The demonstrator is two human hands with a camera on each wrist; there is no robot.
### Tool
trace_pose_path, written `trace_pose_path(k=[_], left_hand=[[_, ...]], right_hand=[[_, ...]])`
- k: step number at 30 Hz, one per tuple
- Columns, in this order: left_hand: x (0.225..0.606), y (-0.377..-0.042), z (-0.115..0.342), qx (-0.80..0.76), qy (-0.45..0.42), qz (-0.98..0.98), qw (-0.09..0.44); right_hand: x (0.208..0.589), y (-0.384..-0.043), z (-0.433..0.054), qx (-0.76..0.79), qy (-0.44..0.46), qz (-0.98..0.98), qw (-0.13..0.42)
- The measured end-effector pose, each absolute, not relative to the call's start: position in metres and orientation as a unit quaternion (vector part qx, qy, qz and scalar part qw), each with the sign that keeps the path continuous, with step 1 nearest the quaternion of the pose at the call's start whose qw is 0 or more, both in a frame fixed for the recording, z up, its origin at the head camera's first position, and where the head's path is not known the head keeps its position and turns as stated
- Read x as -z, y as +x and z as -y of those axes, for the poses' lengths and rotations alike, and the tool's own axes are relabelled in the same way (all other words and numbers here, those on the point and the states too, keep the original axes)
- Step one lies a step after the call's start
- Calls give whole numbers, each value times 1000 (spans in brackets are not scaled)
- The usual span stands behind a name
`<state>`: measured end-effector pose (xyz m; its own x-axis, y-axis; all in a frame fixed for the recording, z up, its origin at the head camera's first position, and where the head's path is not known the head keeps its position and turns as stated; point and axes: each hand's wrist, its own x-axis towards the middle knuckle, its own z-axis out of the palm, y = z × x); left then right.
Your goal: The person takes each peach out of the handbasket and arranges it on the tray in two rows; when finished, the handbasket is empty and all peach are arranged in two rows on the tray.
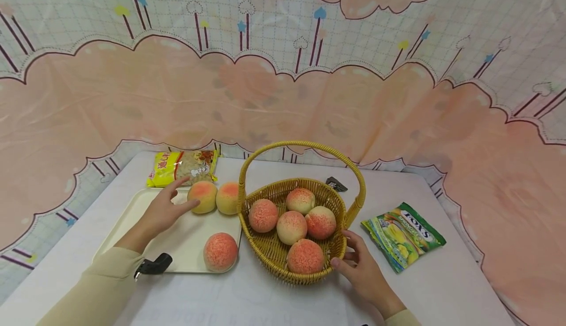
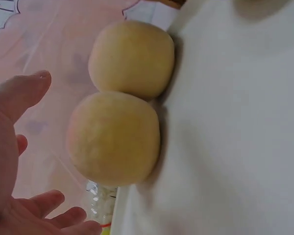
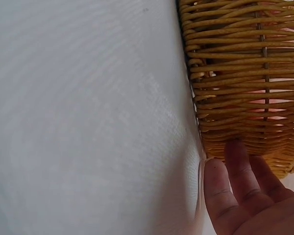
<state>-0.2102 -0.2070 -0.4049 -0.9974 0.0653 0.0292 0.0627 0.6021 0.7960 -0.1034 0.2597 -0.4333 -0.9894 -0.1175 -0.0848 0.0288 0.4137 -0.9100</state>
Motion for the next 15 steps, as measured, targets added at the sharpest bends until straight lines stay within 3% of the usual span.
trace_pose_path(k=[15], left_hand=[[381, -173, 178, -464, 76, -883, -14]], right_hand=[[434, -104, -260, 539, -29, -839, 70]])
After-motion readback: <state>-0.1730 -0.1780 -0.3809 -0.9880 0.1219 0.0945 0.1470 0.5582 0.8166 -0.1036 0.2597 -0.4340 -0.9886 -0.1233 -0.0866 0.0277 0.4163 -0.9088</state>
